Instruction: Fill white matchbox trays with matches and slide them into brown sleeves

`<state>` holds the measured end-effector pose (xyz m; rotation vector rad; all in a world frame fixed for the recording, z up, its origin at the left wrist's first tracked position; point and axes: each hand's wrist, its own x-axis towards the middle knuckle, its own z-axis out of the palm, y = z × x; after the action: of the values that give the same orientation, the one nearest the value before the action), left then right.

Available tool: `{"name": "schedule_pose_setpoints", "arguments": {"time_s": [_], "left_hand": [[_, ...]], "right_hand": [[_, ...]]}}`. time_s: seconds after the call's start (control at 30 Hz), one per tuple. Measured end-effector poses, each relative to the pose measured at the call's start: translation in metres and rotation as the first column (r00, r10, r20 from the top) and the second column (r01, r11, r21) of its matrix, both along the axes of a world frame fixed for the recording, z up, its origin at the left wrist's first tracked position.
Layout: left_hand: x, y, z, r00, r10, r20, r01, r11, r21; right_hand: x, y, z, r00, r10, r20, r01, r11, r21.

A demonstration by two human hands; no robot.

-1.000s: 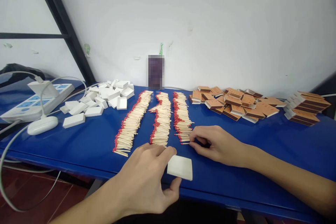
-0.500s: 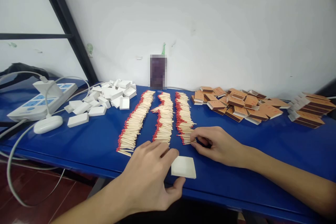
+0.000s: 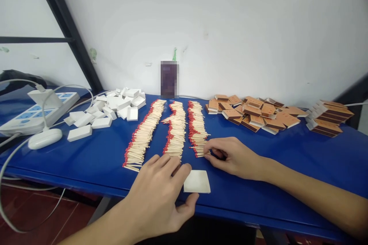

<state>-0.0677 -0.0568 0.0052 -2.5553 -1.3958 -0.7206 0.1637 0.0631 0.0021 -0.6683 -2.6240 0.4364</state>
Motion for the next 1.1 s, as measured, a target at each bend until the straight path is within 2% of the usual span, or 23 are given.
{"name": "schedule_pose_setpoints", "arguments": {"time_s": [0.37,0.83,1.1], "left_hand": [[-0.0011,0.0019,-0.0095,1.000,-0.015,0.008,0.016,0.995,-0.101],[-0.0025,0.0000,-0.0074,0.999,-0.042,-0.023,0.038,0.986,-0.162],[-0.0036,-0.0002,-0.0055,0.999,-0.043,-0.023,0.038,0.983,-0.178]], "right_hand": [[-0.0005,-0.0009,-0.0009,0.999,0.004,-0.052,-0.001,0.998,0.065],[0.0006,0.0001,-0.0028,0.996,0.049,-0.070,-0.046,0.998,0.046],[-0.0016,-0.0026,0.0027,0.996,0.059,-0.072,-0.057,0.998,0.026]]}}
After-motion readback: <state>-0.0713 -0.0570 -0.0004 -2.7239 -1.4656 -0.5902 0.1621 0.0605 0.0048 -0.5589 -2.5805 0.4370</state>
